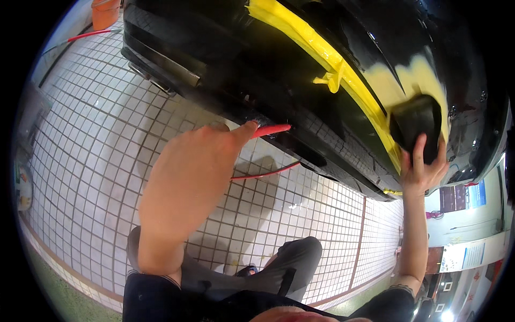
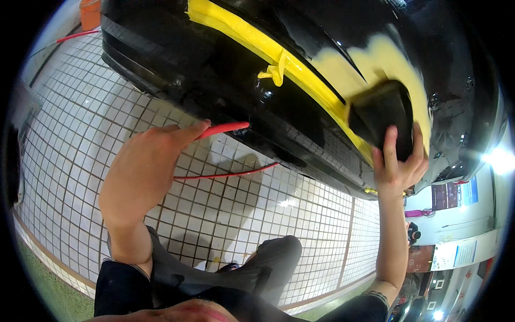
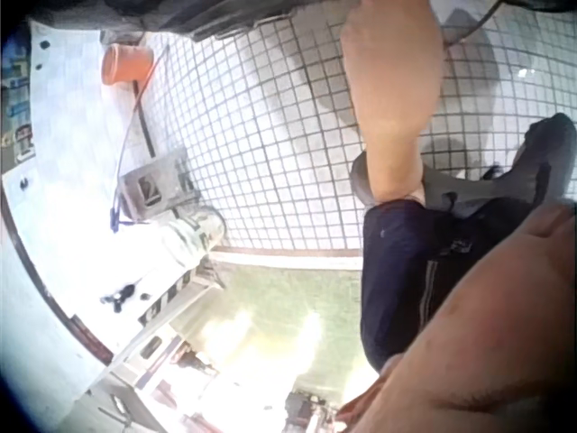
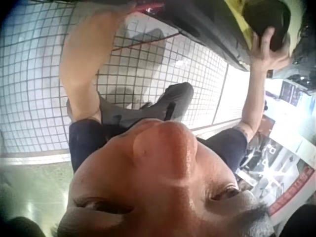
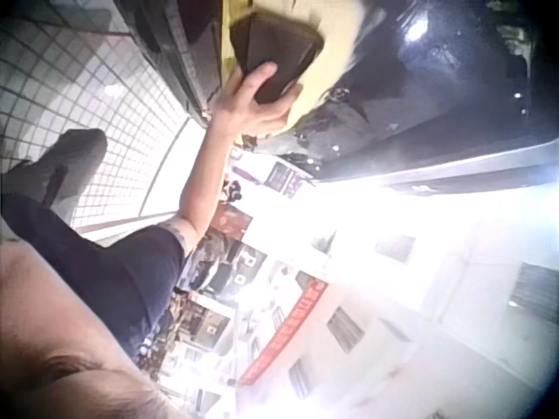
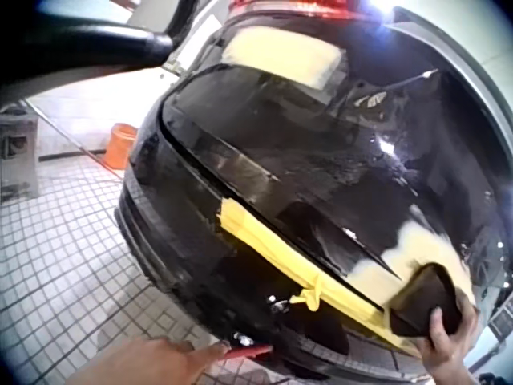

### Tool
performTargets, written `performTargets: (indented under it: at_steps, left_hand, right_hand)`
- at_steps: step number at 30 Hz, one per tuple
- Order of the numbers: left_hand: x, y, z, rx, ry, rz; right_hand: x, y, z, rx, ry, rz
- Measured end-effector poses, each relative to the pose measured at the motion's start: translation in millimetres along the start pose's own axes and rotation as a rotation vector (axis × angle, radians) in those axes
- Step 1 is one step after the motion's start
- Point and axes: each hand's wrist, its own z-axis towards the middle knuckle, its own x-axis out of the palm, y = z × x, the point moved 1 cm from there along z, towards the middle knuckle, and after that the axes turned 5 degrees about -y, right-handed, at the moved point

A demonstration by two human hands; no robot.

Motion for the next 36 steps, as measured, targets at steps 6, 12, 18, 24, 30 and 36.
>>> performTargets:
  at_steps: [6,12,18,24,30,36]
  left_hand:
    - [14,0,5,0.006,-0.03,0.019]
    - [7,10,3,-0.004,-0.099,-0.023]
    - [8,-6,0,0.004,-0.078,0.01]
    - [21,-14,1,0.079,0.055,0.052]
    - [15,-11,1,0.074,0.032,0.031]
    - [19,-16,-1,0.065,0.077,0.06]
  right_hand:
    - [16,76,140,-0.117,-0.166,-0.048]
    - [-4,8,15,0.009,0.049,0.1]
    - [-3,14,22,0.016,0.04,-0.013]
    - [19,77,124,-0.07,-0.225,0.008]
    - [-3,-9,-13,0.021,-0.004,0.047]
    - [15,64,95,-0.019,-0.08,-0.004]
